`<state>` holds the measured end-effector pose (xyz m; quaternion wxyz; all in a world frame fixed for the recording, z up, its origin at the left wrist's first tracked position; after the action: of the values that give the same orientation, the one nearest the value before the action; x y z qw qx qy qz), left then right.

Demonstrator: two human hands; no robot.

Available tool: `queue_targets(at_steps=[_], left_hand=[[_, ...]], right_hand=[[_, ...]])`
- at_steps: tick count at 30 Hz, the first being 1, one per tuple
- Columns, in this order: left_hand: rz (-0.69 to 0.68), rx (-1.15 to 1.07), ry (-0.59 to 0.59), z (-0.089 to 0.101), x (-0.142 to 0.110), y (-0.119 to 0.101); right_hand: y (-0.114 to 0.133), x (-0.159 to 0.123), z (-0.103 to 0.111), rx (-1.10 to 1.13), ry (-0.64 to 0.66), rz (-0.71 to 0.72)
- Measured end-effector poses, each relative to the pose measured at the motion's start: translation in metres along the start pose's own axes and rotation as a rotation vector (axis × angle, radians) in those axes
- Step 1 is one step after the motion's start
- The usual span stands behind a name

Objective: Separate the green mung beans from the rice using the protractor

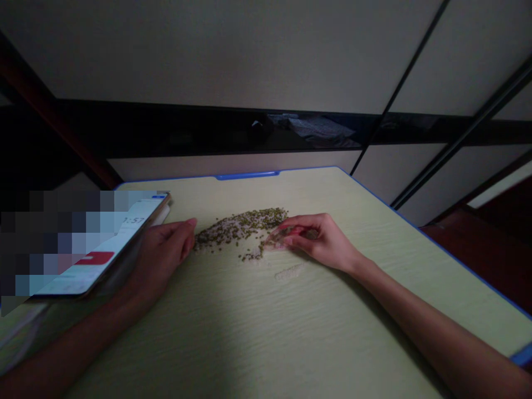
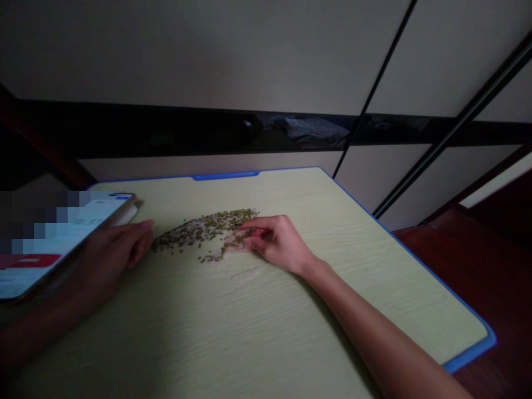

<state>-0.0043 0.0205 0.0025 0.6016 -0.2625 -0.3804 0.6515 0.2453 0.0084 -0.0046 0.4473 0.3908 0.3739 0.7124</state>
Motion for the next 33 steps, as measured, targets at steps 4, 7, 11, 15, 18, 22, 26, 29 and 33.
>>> queue_targets(at_steps=[4,7,11,15,18,22,26,29,33], left_hand=[[-0.024,-0.009,0.010,-0.001,0.002,0.003],[-0.028,-0.023,0.012,-0.001,0.002,0.004],[-0.010,0.007,0.008,0.000,0.000,0.001],[0.003,0.017,0.007,0.000,-0.001,0.000],[0.000,0.011,0.008,0.000,-0.001,0.000],[-0.001,0.013,0.027,0.000,-0.001,0.000],[-0.009,0.027,0.036,0.001,-0.003,-0.002],[-0.020,0.038,0.031,0.002,-0.004,-0.005],[-0.043,0.005,0.034,0.001,-0.005,-0.004]], right_hand=[[0.000,0.000,0.000,-0.004,-0.005,0.010],[0.001,0.001,0.000,0.020,0.012,0.007],[0.002,0.002,-0.001,0.069,0.051,-0.005],[0.003,0.001,-0.001,0.098,0.102,-0.034],[0.002,0.001,0.000,0.122,0.129,-0.046],[0.003,0.008,0.002,0.137,0.195,-0.076],[0.008,0.017,0.003,0.083,0.280,-0.069],[0.007,0.018,0.003,0.078,0.268,-0.053],[0.001,0.011,0.004,0.097,0.255,-0.058]])
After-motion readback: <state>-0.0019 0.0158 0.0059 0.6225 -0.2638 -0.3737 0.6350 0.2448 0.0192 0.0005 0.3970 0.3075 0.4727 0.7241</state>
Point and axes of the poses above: each hand's wrist, its own x-axis towards the middle knuckle, its own z-axis out of the back of the hand, y = z × x, the point moved 2 cm from there along x, towards the middle knuckle, and after that the axes turned 6 degrees about x, right-handed, at the moved point
